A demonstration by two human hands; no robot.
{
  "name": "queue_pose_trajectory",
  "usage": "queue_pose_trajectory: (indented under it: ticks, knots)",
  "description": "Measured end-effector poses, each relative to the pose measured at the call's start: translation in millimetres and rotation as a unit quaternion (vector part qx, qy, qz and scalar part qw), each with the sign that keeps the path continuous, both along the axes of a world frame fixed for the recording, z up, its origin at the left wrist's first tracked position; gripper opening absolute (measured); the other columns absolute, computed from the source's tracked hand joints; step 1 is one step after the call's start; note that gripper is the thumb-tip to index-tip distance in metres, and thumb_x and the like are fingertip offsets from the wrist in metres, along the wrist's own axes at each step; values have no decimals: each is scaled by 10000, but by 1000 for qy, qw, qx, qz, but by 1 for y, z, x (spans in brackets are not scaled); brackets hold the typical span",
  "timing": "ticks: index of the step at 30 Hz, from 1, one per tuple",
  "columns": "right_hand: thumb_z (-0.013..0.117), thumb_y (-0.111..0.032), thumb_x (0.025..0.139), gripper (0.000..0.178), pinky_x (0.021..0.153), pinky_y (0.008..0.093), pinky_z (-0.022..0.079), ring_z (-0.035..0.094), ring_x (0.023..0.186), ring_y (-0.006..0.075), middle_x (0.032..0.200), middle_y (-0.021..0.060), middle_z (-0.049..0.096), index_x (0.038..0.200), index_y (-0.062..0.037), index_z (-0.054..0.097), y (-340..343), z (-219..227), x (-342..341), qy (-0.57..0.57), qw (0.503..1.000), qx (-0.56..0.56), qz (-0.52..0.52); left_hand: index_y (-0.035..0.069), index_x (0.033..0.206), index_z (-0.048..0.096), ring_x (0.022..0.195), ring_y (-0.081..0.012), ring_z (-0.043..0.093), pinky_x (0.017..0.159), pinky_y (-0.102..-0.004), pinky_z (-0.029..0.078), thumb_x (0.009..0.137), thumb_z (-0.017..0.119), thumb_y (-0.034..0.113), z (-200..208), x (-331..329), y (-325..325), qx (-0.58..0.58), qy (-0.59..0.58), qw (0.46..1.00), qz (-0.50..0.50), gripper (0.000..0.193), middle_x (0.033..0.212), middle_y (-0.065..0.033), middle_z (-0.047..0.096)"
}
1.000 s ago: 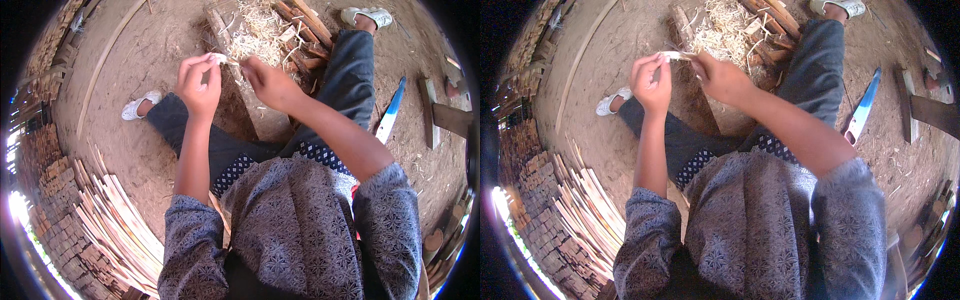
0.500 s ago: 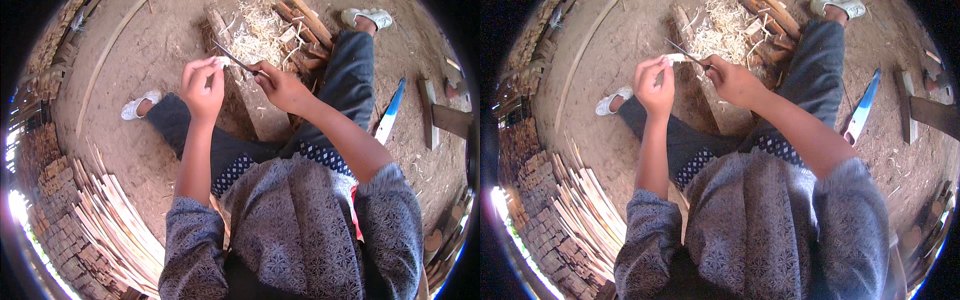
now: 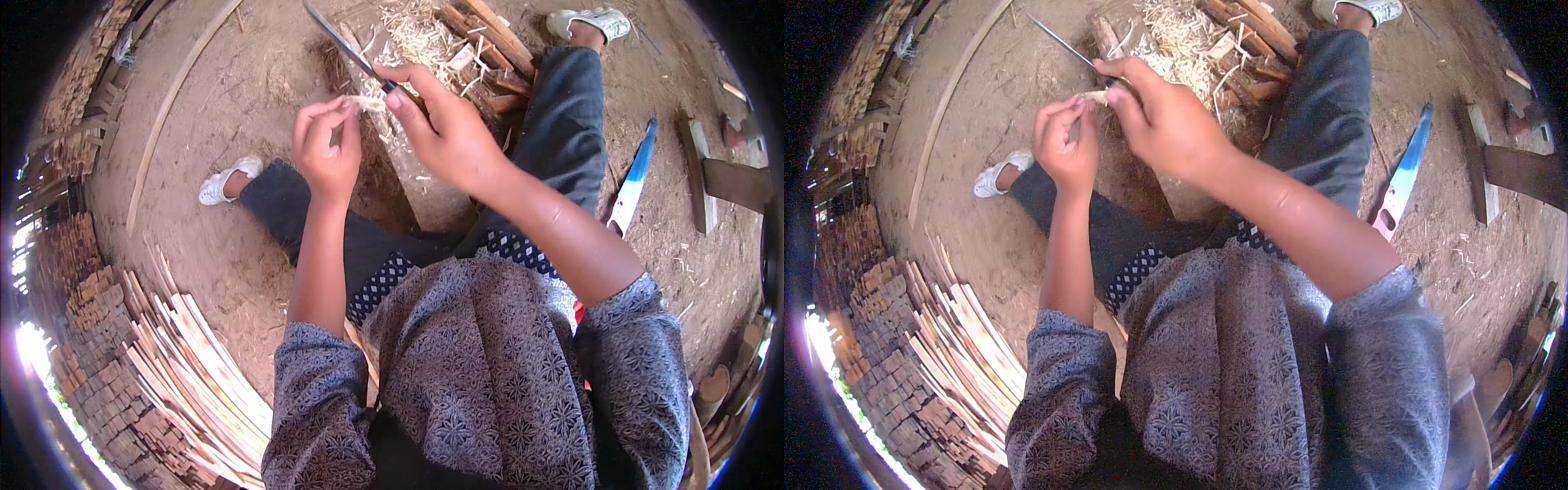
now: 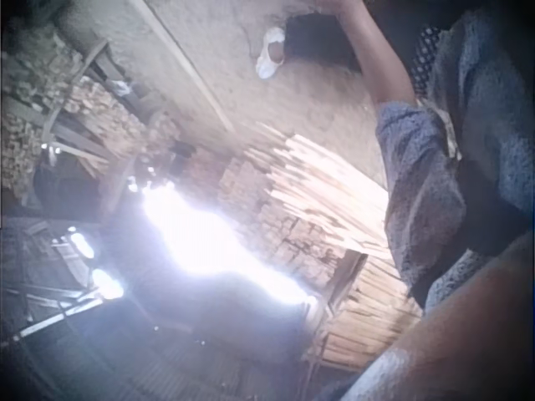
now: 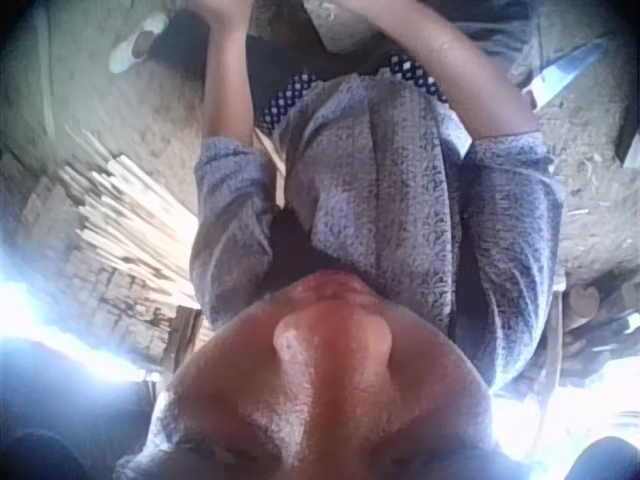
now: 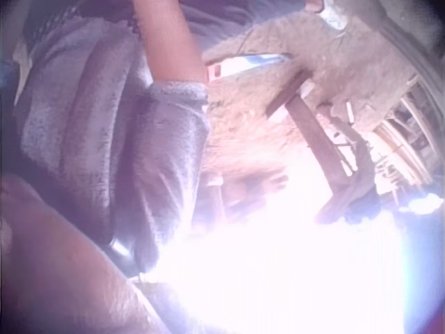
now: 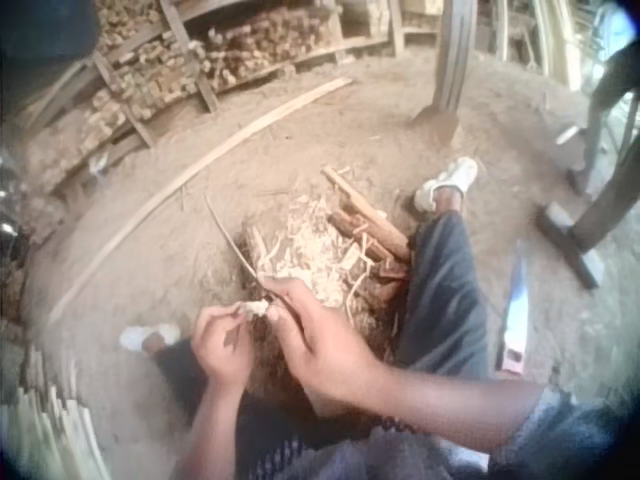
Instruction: The person sits on the ground and uses a knife to carve a small piece of wood, repeatedly shaving off thin strips. The person rotates the wood to work on different sides and continues the carving process throughout the clip.
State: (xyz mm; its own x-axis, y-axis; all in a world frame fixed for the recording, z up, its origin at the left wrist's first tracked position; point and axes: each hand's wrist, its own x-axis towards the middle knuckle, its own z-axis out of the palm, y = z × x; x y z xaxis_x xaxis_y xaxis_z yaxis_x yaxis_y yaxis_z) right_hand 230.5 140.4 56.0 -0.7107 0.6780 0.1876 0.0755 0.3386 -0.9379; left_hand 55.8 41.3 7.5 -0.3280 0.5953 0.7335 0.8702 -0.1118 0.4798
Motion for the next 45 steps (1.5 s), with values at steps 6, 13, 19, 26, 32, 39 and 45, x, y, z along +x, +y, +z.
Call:
queue_pose_trajectory:
  ticks: [6, 13, 19, 26, 32, 39, 45]
  knots:
    - [589, -246, 1077, 347, 806, 475, 563, 739, 942, 397, 1033, 209, 750, 1410, -148, 585, 38, -122, 30, -346, 934, -20, 83, 11, 943, 729, 903, -281, 731, 796, -370, 589, 819, 809, -89, -7, -1, 12, 26, -24, 999, -14, 178, 996, -123, 709]
    - [582, -230, 1068, 298, 706, 458, 542, 704, 737, 335, 817, 194, 694, 1347, -131, 614, 9, -24, 12, -68, 995, -65, -24, -3, 968, 716, 918, -266, 730, 797, -357, 597, 834, 789, -110, -10, -12, 1, 33, -20, 999, 4, 187, 990, -134, 700]
    - [572, -132, 1020, 338, 686, 473, 541, 708, 711, 371, 775, 208, 681, 1353, -91, 613, 12, -4, 10, -83, 995, -23, 45, -26, 965, 698, 938, -231, 719, 777, -308, 600, 864, 765, -126, -12, -13, 7, 69, -129, 989, -4, 158, 1036, -134, 691]
    - [605, -143, 1056, 349, 602, 337, 495, 557, 559, 181, 703, 107, 612, 1404, -125, 615, 16, -24, 0, -9, 998, 68, -11, -90, 1037, 633, 1069, -221, 691, 934, -324, 619, 927, 699, -150, -9, -19, -6, -15, -32, 999, -30, 142, 1214, -179, 603]
    - [570, -149, 1035, 319, 699, 506, 584, 738, 764, 389, 833, 189, 724, 1353, -130, 600, 25, 7, 6, -70, 994, 69, 42, -76, 1013, 651, 1028, -220, 699, 886, -317, 618, 912, 742, -122, -6, -10, -11, -24, -6, 1000, -11, 144, 1181, -173, 623]
    - [582, -157, 1064, 313, 677, 496, 540, 722, 798, 415, 837, 199, 698, 1375, -118, 572, 20, -65, 12, -186, 979, 28, 82, 11, 913, 705, 904, -282, 722, 799, -367, 581, 813, 813, -93, 5, 7, 17, 11, -2, 1000, 2, 180, 1008, -133, 721]
    - [589, -151, 1028, 375, 708, 499, 587, 731, 781, 409, 838, 202, 719, 1402, -157, 562, 14, 27, -4, -3, 999, 44, 3, 8, 930, 709, 925, -287, 722, 813, -368, 583, 816, 801, -99, -1, -1, 3, 3, -9, 1000, 14, 182, 1022, -132, 713]
